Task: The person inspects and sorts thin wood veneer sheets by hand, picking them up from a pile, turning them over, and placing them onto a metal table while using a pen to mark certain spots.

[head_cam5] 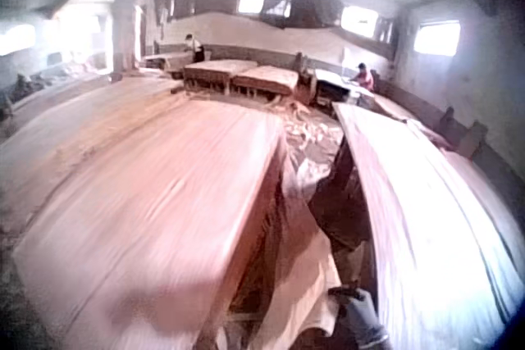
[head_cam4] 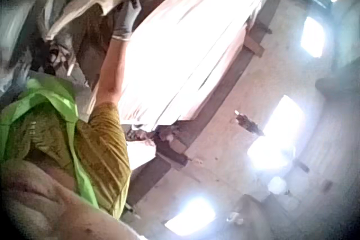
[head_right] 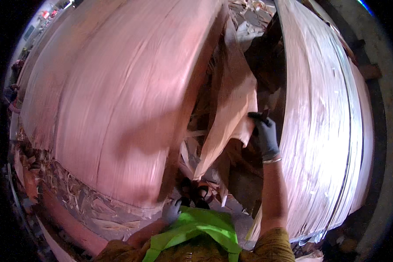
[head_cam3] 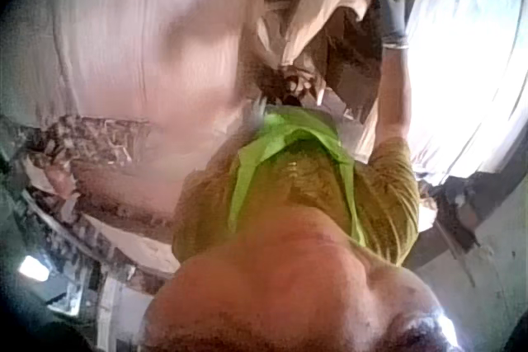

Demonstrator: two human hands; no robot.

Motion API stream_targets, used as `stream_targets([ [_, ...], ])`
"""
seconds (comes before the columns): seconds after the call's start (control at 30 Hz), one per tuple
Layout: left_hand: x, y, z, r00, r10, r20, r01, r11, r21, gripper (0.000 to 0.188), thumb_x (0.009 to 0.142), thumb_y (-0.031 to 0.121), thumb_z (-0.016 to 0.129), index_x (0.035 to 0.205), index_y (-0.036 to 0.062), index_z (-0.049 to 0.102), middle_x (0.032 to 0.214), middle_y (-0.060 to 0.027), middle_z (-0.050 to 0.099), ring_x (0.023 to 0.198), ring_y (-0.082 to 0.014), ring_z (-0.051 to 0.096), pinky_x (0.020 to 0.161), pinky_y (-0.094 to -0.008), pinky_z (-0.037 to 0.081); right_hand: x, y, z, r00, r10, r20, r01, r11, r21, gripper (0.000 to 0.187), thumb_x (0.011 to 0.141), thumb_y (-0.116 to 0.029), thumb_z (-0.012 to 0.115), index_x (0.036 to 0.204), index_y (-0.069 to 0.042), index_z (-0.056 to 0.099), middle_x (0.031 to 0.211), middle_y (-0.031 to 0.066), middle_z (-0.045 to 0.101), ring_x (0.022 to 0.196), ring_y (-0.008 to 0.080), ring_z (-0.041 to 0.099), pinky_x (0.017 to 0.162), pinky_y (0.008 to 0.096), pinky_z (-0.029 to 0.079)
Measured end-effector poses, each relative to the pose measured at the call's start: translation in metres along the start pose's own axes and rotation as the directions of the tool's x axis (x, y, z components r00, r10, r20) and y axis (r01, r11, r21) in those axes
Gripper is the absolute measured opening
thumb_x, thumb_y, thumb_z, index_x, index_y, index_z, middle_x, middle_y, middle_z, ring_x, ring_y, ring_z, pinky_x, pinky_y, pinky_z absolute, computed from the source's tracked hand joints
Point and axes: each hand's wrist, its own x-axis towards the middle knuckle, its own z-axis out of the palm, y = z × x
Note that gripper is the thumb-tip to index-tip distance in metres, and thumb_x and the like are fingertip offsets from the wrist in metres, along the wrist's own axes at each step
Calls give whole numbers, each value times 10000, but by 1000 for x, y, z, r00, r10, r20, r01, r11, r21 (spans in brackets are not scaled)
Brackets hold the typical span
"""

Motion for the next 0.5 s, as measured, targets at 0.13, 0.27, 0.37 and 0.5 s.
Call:
stream_targets([
  [0.13,36,20,-68,986,-159,-52,151,979,-134,770,707,337,681,1353,87,345,1362,-189,369,1180,-406,414,961,-508,356,-33,-108,30,992,-122,9,120,982,145,273,895,-112,463,1098,-1,607,772,-2,599,642,65,545,572,178,427],
  [0.27,88,27,-108,955,-136,-264,34,934,-355,849,688,332,713,1384,76,299,1392,-240,319,1204,-443,388,999,-513,333,-59,-170,18,952,-293,86,289,956,56,343,904,-141,413,1183,5,549,1124,64,548,780,93,542,649,200,435],
  [0.37,136,28,-151,942,-89,-324,-21,946,-322,760,716,316,698,1348,63,359,1354,-242,370,1182,-434,414,991,-497,349,-82,-214,18,897,-406,174,390,913,119,377,885,-119,423,1235,-6,506,1027,41,549,698,70,494,570,190,403],
  [0.5,201,52,-224,879,37,-476,-208,927,-313,591,740,255,663,1247,58,432,1313,-221,414,1163,-392,441,984,-458,363,-116,-283,32,863,-504,33,496,857,137,429,803,-9,444,1223,-7,527,831,7,590,612,58,510,567,169,416],
])
